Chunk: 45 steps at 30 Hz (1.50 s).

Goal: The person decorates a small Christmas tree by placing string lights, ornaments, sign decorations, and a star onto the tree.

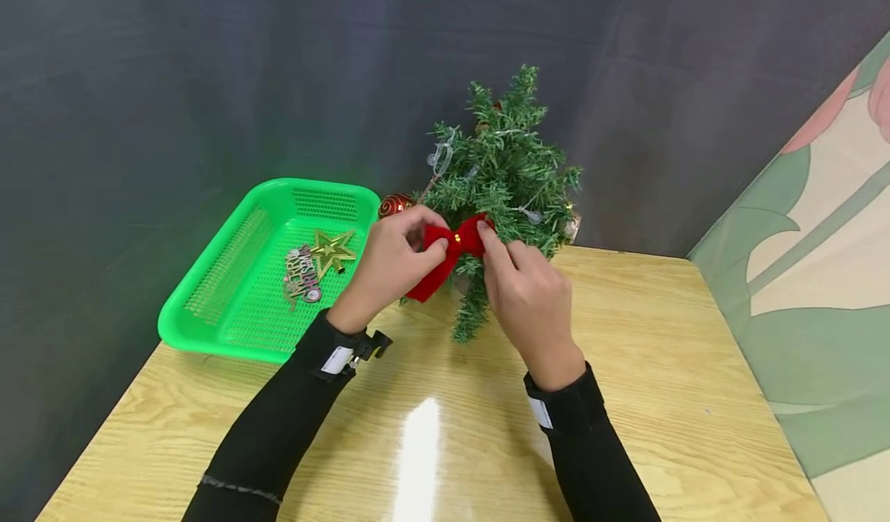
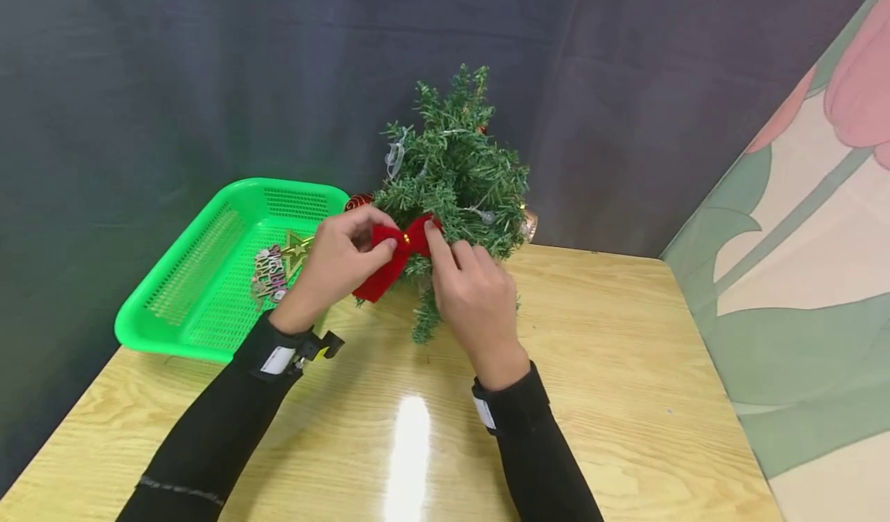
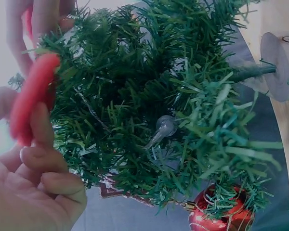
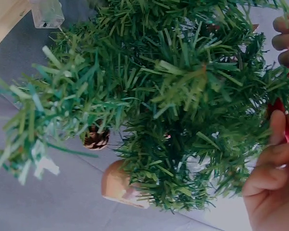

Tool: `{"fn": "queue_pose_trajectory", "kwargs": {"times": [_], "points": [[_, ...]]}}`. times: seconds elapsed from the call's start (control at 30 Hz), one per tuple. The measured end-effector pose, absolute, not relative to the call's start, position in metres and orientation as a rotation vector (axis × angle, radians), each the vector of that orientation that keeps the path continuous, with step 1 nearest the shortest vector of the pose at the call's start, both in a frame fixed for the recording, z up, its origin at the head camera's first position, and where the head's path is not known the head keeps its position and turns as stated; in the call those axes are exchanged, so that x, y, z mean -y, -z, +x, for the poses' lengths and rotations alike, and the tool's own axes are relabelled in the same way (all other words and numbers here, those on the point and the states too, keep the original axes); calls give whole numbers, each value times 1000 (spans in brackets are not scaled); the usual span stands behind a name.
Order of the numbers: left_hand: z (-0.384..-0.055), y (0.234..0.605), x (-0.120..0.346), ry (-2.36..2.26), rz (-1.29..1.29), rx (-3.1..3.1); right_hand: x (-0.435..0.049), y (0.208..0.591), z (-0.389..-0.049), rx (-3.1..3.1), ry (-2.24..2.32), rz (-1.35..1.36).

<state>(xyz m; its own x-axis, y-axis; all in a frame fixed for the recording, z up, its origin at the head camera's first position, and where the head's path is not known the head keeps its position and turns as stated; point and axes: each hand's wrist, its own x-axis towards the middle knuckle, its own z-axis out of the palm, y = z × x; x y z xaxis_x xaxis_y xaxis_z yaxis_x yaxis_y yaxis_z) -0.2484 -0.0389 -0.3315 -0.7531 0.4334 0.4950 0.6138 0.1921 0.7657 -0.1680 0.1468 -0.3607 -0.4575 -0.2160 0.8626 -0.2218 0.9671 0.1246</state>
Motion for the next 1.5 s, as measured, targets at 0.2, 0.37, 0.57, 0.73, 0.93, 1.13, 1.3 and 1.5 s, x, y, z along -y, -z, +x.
{"fn": "queue_pose_trajectory", "kwargs": {"times": [0.2,0.37,0.57,0.73,0.93,1.13,1.3,1.5], "points": [[-251,333,31,1514,-943,2202,-143,360,-169,2071,8,240],[-256,333,25,1375,-897,2210,-143,363,-170,2099,8,224],[-260,337,25,1373,-826,2226,-144,370,-170,2207,-138,295],[-265,342,25,1456,-787,2157,-146,369,-168,2227,-317,315],[-269,347,25,1607,-747,2068,-149,371,-164,2220,-549,307],[-271,352,26,1636,-755,2060,-149,375,-164,2226,-312,283],[-270,353,27,1630,-773,2049,-145,375,-168,2217,-95,245],[-268,355,28,1619,-805,2054,-138,372,-169,2292,-134,224]]}}
